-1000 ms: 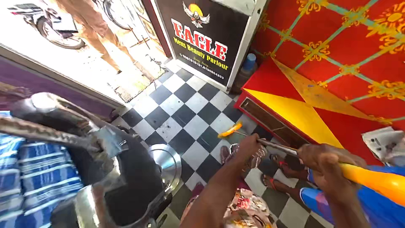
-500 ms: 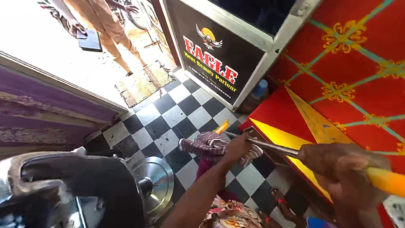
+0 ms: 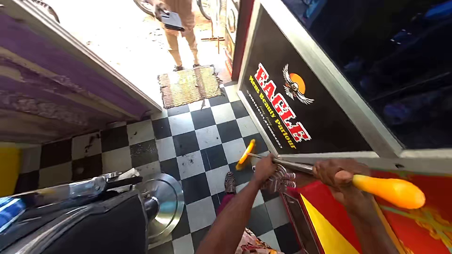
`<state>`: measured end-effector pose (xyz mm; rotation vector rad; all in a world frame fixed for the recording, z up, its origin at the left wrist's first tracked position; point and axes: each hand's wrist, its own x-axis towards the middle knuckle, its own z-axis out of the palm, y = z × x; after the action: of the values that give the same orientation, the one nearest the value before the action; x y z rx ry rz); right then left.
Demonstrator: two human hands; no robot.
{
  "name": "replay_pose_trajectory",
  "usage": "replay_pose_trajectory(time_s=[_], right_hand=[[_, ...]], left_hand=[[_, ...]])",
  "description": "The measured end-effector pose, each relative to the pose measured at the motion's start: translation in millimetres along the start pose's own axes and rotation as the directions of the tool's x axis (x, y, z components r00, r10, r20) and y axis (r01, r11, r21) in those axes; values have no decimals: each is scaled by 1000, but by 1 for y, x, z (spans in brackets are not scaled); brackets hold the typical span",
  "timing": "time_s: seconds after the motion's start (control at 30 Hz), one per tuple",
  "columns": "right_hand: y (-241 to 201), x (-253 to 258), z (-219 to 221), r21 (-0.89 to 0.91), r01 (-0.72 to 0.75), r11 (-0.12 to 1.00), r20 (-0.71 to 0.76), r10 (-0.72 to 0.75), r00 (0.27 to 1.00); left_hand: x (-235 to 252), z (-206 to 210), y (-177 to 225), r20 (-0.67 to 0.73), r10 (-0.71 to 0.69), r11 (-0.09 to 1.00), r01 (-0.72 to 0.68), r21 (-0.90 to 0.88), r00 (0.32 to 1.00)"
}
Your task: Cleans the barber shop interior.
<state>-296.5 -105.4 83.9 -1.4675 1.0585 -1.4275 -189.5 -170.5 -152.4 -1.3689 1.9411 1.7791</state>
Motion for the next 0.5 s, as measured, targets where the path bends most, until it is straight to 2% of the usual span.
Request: replay_pose_trajectory(time_s=[0.17, 0.3, 0.4, 0.5], right_hand=[[51, 71, 52, 133, 39, 990, 224, -69, 972], [99, 97, 66, 181, -12, 983, 335, -50, 941], [85, 118, 41, 161, -23, 987, 271, -22, 962], [34, 157, -2, 200, 57, 978, 258, -109, 960]], left_hand=[[-8, -114, -65, -258, -178, 984, 165, -71, 950], [-14, -179, -116, -344, -308, 948, 315, -38, 887], [-15, -203, -93, -324, -317, 937, 347, 38, 891], [-9, -206, -19, -254, -195, 976, 213, 45, 947]])
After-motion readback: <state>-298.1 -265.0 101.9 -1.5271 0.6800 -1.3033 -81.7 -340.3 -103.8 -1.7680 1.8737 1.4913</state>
